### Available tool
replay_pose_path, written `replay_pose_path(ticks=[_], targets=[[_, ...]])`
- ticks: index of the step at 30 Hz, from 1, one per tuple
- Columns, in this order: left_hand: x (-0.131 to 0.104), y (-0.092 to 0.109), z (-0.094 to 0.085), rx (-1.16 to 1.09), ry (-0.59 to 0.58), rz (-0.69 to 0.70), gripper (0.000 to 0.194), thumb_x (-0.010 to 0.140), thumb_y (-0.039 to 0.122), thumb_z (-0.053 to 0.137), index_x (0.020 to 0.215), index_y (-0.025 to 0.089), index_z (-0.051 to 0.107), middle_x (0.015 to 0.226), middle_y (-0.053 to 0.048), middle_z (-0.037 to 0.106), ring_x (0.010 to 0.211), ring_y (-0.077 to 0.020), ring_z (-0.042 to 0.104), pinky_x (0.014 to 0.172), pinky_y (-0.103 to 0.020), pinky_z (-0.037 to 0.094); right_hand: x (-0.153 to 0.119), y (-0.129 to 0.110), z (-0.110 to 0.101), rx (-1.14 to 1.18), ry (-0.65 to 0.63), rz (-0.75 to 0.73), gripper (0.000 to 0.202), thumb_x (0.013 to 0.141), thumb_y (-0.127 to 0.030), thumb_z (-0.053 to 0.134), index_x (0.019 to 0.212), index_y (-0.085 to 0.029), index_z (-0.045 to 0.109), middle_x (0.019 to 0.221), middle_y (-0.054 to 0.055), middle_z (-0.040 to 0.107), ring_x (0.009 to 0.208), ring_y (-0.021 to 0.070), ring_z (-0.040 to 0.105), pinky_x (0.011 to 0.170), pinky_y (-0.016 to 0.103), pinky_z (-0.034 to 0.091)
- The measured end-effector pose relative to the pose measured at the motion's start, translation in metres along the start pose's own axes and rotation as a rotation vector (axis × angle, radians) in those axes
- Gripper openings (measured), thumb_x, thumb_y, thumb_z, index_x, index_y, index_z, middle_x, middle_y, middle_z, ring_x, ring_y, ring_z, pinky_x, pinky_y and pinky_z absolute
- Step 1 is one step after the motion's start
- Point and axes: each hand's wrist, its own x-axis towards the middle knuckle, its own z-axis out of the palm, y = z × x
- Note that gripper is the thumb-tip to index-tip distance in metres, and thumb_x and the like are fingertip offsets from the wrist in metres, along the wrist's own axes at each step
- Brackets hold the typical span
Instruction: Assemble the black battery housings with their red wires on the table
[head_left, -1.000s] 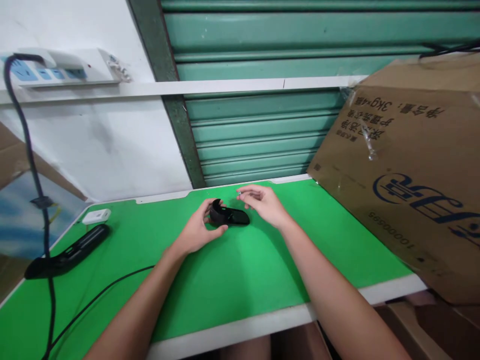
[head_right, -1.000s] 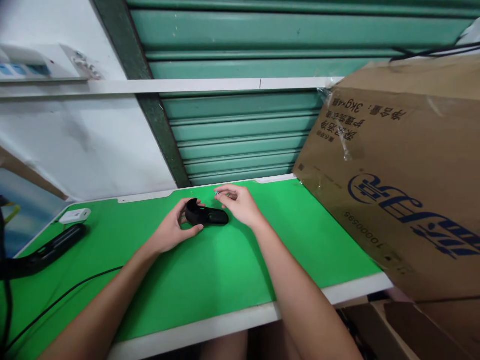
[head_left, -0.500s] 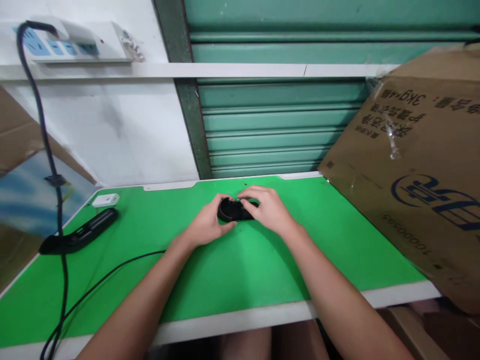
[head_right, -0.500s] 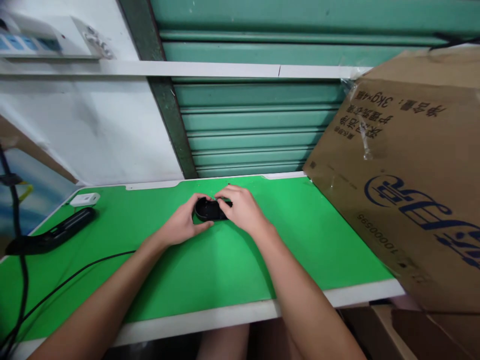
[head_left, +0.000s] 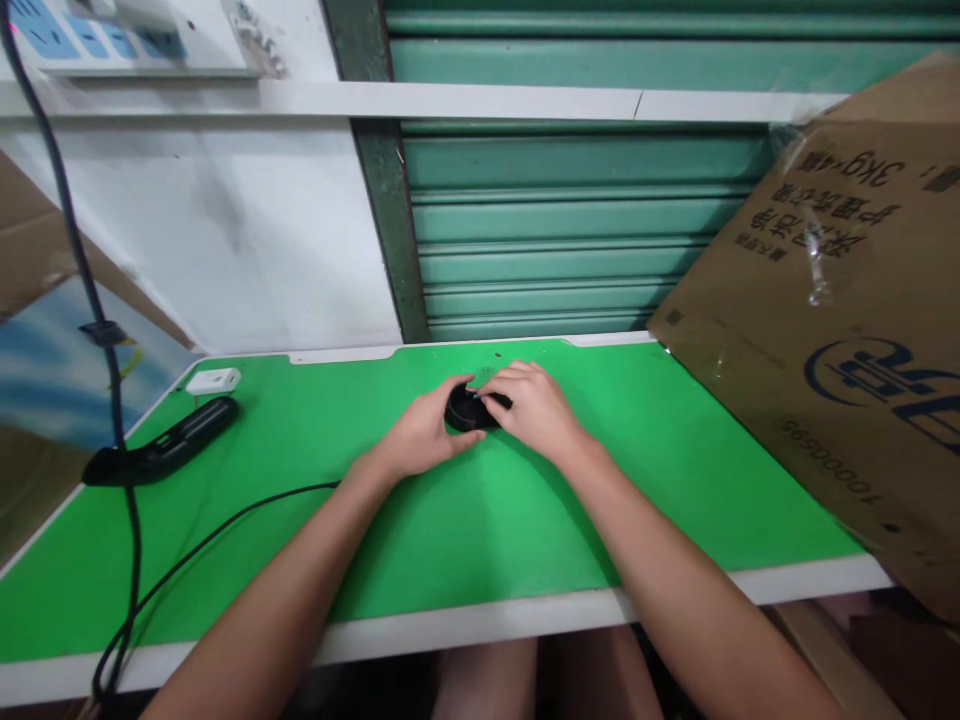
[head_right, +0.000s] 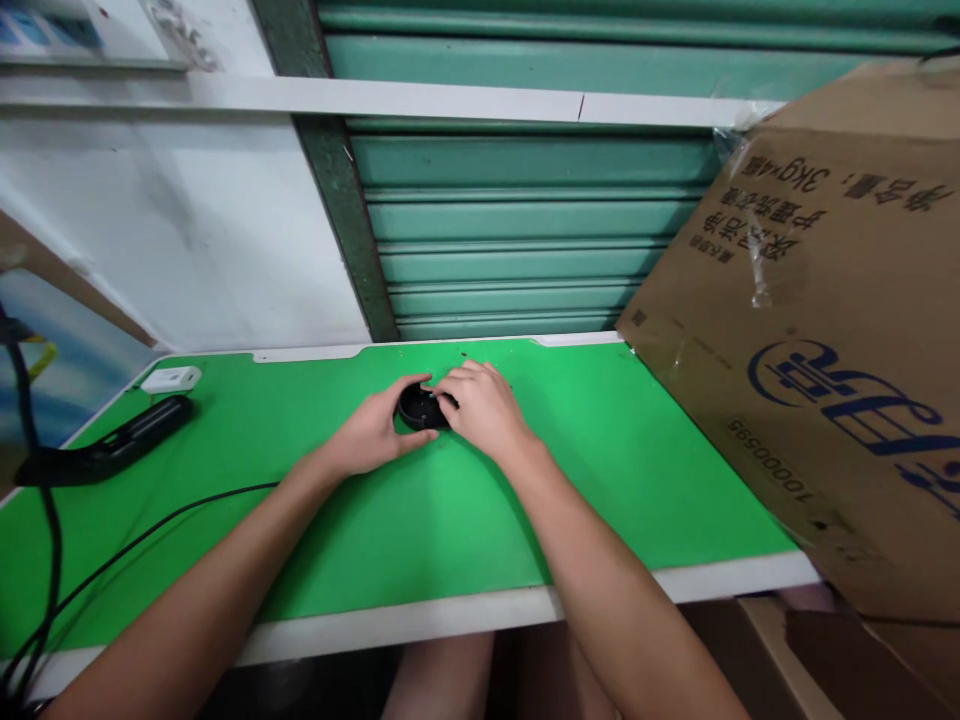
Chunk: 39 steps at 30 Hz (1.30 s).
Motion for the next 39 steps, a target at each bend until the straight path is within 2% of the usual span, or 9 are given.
replay_pose_path(ticks=[5,12,17,22,25,30,34,37,39], targets=[[0.000,-0.001,0.000,0.015,-0.012,-0.001,0.075,0.071,0.038,0.085,0.138,0.018,0.058,0.129,-0.014,0.071,0.118,-0.0355,0.066,0.107,-0.046,0.048,0.000,0.001,0.003,0.053,-0.002,-0.003,0.014,0.089,-0.012,0.068,0.092,-0.019,0.079,0.090,0.007,0.079,0.086,0.0226,0.065,0.083,0.037,0.046],[0.002,-0.004,0.002,0.137,-0.057,0.022,0.077,0.076,0.039,0.079,0.143,0.015,0.049,0.137,-0.016,0.067,0.123,-0.0331,0.065,0.106,-0.046,0.050,-0.001,-0.010,0.000,-0.006,-0.011,0.104,0.013,0.090,-0.014,0.068,0.094,-0.021,0.078,0.095,0.005,0.079,0.092,0.0237,0.064,0.081,0.036,0.044],[0.001,-0.006,0.003,0.201,-0.080,0.045,0.078,0.078,0.041,0.077,0.144,0.013,0.046,0.140,-0.018,0.065,0.124,-0.0320,0.065,0.106,-0.045,0.051,-0.002,-0.015,-0.004,-0.100,-0.064,0.074,0.014,0.093,-0.014,0.064,0.092,-0.019,0.078,0.092,0.007,0.078,0.094,0.0244,0.062,0.081,0.037,0.042],[0.002,-0.005,0.004,0.188,-0.065,0.043,0.076,0.079,0.039,0.077,0.144,0.014,0.046,0.140,-0.017,0.065,0.125,-0.0323,0.065,0.107,-0.045,0.050,-0.003,-0.014,-0.002,-0.091,-0.030,0.083,0.014,0.094,-0.019,0.065,0.095,-0.021,0.079,0.097,0.007,0.077,0.096,0.0261,0.060,0.081,0.039,0.042],[0.001,-0.005,0.004,0.178,-0.060,0.043,0.075,0.078,0.037,0.079,0.142,0.013,0.048,0.139,-0.018,0.066,0.125,-0.0323,0.065,0.106,-0.045,0.050,-0.003,-0.010,0.002,-0.043,0.000,0.104,0.013,0.091,-0.018,0.067,0.092,-0.021,0.079,0.100,0.008,0.074,0.098,0.0268,0.059,0.083,0.040,0.044],[-0.001,-0.004,0.006,0.138,-0.027,0.042,0.068,0.077,0.037,0.081,0.135,0.015,0.054,0.133,-0.016,0.069,0.119,-0.0322,0.068,0.102,-0.044,0.052,-0.005,-0.003,0.014,0.159,0.046,0.188,0.016,0.078,-0.009,0.073,0.085,-0.023,0.077,0.106,0.006,0.071,0.102,0.0262,0.058,0.092,0.043,0.046],[-0.004,0.001,0.008,0.020,0.010,0.035,0.060,0.075,0.031,0.083,0.129,0.016,0.059,0.129,-0.015,0.070,0.118,-0.0316,0.066,0.106,-0.046,0.050,-0.003,0.001,0.018,0.369,0.022,0.214,0.025,0.074,-0.002,0.066,0.089,-0.020,0.070,0.100,0.005,0.068,0.097,0.0223,0.062,0.090,0.039,0.048],[-0.006,0.011,0.007,-0.306,-0.017,-0.088,0.068,0.073,0.035,0.085,0.133,0.018,0.057,0.138,-0.015,0.063,0.115,-0.0293,0.067,0.101,-0.045,0.054,0.000,0.003,0.011,0.492,0.063,0.149,0.026,0.072,0.001,0.059,0.086,-0.020,0.067,0.091,0.002,0.067,0.088,0.0186,0.063,0.083,0.032,0.048],[-0.006,0.018,0.004,-0.589,-0.007,-0.221,0.067,0.079,0.043,0.079,0.137,0.021,0.054,0.147,-0.014,0.056,0.114,-0.0286,0.067,0.091,-0.044,0.059,0.001,0.002,0.004,0.541,0.097,0.071,0.025,0.074,0.001,0.058,0.085,-0.020,0.067,0.090,0.002,0.068,0.087,0.0178,0.064,0.082,0.031,0.048]])
